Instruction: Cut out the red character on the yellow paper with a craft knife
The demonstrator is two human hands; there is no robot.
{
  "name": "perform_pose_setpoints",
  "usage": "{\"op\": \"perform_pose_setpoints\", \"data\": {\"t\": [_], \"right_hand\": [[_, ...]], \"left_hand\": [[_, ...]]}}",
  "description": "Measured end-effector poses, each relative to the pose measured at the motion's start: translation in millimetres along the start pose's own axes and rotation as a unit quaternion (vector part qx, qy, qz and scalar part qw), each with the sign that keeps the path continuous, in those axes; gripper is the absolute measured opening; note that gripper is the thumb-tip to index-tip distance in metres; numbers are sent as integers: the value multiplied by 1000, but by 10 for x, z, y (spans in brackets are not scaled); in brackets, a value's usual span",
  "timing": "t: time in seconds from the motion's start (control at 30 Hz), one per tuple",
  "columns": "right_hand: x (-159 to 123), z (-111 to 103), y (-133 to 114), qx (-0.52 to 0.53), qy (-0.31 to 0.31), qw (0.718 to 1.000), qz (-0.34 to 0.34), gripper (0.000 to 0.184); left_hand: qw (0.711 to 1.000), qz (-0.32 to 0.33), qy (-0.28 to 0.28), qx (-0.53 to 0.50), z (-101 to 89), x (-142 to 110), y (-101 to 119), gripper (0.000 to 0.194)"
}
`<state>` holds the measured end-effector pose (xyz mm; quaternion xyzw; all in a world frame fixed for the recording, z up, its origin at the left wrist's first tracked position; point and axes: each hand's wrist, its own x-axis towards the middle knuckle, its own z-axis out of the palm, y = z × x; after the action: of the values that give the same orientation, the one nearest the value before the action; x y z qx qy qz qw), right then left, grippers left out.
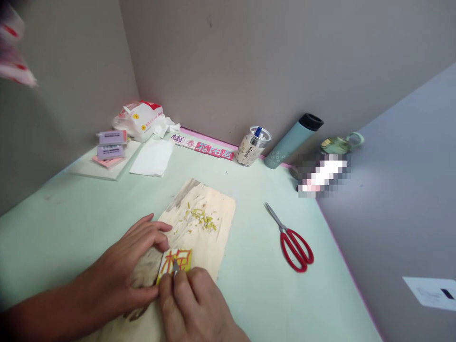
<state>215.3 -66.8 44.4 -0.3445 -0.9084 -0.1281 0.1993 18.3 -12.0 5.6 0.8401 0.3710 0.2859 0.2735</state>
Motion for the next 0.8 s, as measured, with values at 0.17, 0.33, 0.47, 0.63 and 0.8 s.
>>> {"op": "perform_pose_setpoints", "data": {"t": [0.17,0.33,0.47,0.63,0.8], "right_hand": [[-35,32,-27,-11,14,1000,4,42],[-105,86,-10,-15,31,999,27,40],[-189,132,79,36,67,995,64,36],[-327,208,118,118,83,982,124,35],[-343,152,72,149,100,977,113,31]], "left_hand": [[1000,-3,6,-1,-10,4,32,42],[1000,-11,21,2,22,1,61,42],[999,-1,31,10,70,-8,88,44],[999,-8,32,-15,105,-39,31,46],[997,-6,29,-66,27,-40,-45,48]]}}
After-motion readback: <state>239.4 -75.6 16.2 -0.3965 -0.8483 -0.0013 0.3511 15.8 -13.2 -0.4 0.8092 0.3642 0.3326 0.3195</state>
